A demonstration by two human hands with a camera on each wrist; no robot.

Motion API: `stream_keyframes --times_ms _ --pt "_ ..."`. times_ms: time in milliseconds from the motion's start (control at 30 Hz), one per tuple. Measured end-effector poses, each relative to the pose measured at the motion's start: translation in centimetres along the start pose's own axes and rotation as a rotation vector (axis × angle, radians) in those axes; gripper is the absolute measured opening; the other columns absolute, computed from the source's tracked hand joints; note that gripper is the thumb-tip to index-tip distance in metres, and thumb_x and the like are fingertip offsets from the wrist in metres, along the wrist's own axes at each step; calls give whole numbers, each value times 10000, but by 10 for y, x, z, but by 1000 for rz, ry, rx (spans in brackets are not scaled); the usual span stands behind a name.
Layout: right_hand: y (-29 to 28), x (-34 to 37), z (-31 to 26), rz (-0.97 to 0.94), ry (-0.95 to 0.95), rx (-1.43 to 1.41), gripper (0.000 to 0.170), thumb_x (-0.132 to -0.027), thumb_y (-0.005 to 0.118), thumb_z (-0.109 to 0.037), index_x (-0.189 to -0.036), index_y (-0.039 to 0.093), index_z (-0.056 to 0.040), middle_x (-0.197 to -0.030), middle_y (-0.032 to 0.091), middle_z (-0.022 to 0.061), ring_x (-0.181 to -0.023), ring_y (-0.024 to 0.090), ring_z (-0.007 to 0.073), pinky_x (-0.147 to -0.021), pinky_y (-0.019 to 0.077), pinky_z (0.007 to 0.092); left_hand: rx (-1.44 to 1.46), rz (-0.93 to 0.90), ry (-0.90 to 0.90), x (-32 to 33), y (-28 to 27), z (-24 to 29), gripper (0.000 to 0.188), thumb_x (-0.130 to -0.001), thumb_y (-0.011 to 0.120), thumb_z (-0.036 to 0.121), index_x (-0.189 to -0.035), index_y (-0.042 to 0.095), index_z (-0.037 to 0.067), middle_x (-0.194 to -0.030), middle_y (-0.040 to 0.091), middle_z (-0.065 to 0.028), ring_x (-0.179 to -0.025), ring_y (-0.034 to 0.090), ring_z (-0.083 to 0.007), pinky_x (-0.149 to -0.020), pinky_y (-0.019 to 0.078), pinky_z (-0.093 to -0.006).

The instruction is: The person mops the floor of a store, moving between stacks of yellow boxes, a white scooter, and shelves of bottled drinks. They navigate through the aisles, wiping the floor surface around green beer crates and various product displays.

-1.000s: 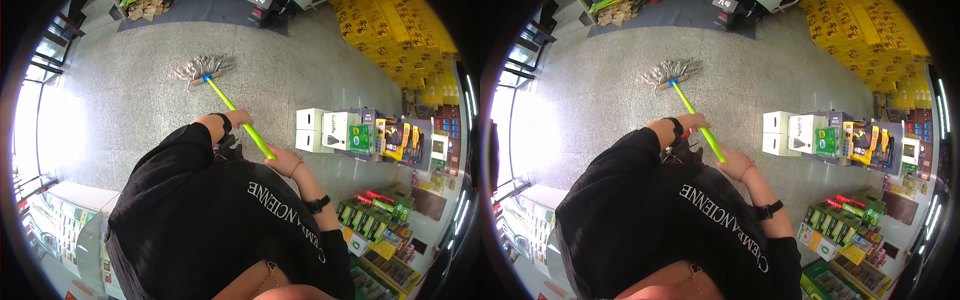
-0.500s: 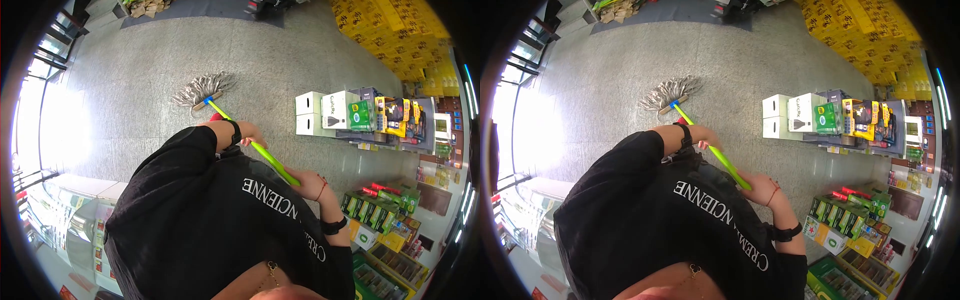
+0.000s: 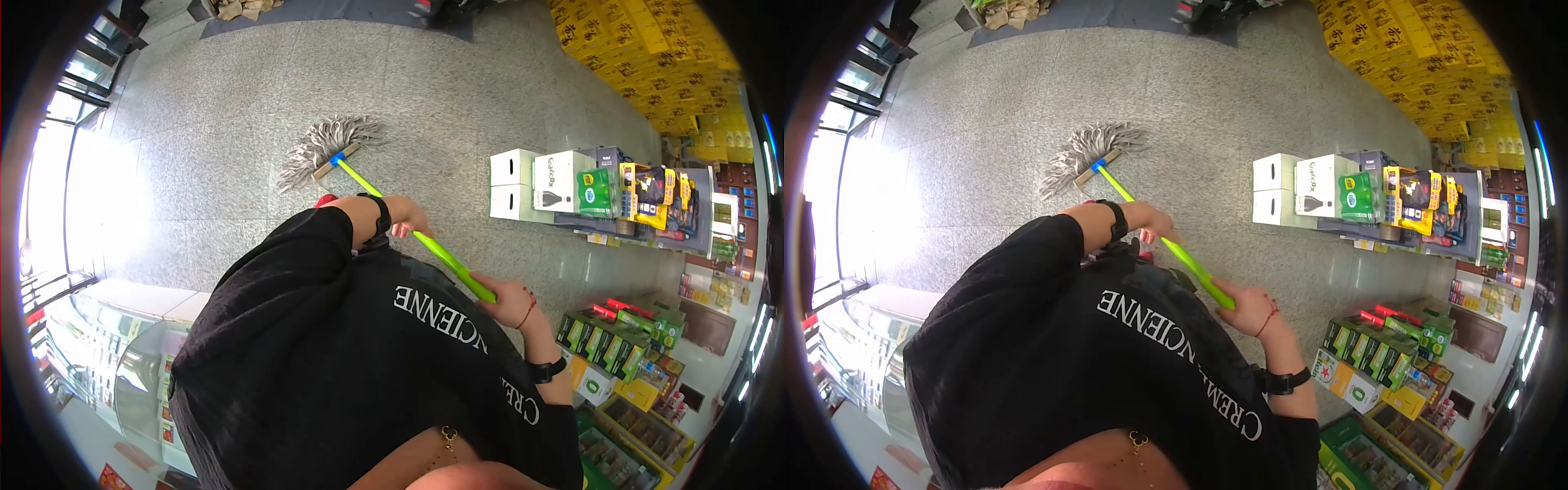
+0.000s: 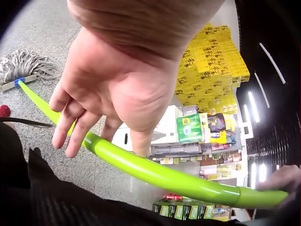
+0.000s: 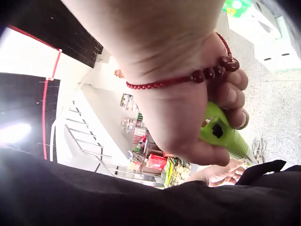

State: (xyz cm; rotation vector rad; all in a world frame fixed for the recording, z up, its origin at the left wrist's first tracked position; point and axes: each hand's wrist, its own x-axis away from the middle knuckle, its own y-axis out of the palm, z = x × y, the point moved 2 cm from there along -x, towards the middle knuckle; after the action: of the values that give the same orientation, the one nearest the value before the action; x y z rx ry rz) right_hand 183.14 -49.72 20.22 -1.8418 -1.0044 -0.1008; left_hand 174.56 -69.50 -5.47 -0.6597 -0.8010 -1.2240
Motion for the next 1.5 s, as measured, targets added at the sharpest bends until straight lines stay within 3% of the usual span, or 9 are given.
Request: stream_keyframes --times_ms 200,333,633,700,933,1000,1133,1200,1500 --pt "7 -100 -54 -214 240 -4 537 -719 591 -247 -1233 448 -180 -975 591 176 -868 580 329 -750 467 380 9 69 -84 62 -58 -77 774 -784 364 636 -1258 404 25 -1051 574 -201 -855 599 -291 -749 473 -427" --pt "8 -194 -96 -166 93 -95 550 -741 596 -266 -1258 432 -173 -1115 558 147 -969 568 282 -816 448 324 140 189 -122 69 -116 -178 704 -798 362 603 -1204 466 38 -980 590 -176 -785 593 -263 -698 472 -420" --pt "19 -372 -185 -126 79 -81 551 -739 544 -307 -1266 406 -220 -931 611 162 -865 582 342 -761 465 405 255 563 -174 178 -213 -304 547 -820 381 473 -958 613 -2 -925 605 -192 -863 586 -303 -734 458 -427" --pt "25 -390 -202 -81 17 -77 555 -735 541 -317 -1266 406 -229 -913 615 163 -854 584 347 -760 465 409 196 717 -73 183 -220 -327 510 -811 426 445 -1020 509 -13 -777 577 -189 -554 593 -282 -501 490 -364" --pt "36 -398 -231 -163 89 16 574 -725 534 -342 -1273 401 -241 -924 611 172 -856 585 348 -779 460 411 88 656 -127 203 -226 -338 493 -822 424 428 -928 560 -33 -714 594 -148 -559 599 -273 -556 483 -401" --pt "36 -397 -233 -151 96 20 576 -726 533 -342 -1277 396 -243 -932 610 170 -857 585 347 -779 461 408 88 506 -236 210 -225 -328 483 -823 416 441 -989 612 32 -966 611 -164 -960 565 -309 -833 423 -424" --pt "49 -386 -243 -157 92 14 563 -734 525 -327 -1276 397 -244 -943 604 168 -856 582 344 -774 460 406 -6 536 -217 224 -213 -323 475 -814 431 439 -987 617 37 -950 615 -147 -893 593 -291 -786 445 -424" --pt "56 -373 -246 -154 82 7 559 -738 521 -324 -1276 397 -243 -942 603 168 -855 581 342 -771 459 404 30 568 -180 235 -202 -316 537 -791 475 462 -794 581 -64 -622 562 -124 -497 554 -226 -506 467 -368" --pt "96 -244 -276 -131 175 -137 558 -737 581 -285 -1267 417 -231 -869 596 199 -813 584 334 -718 461 369 -72 292 -97 217 -102 -294 552 -764 507 528 -963 621 26 -839 629 -134 -678 608 -233 -648 479 -393"
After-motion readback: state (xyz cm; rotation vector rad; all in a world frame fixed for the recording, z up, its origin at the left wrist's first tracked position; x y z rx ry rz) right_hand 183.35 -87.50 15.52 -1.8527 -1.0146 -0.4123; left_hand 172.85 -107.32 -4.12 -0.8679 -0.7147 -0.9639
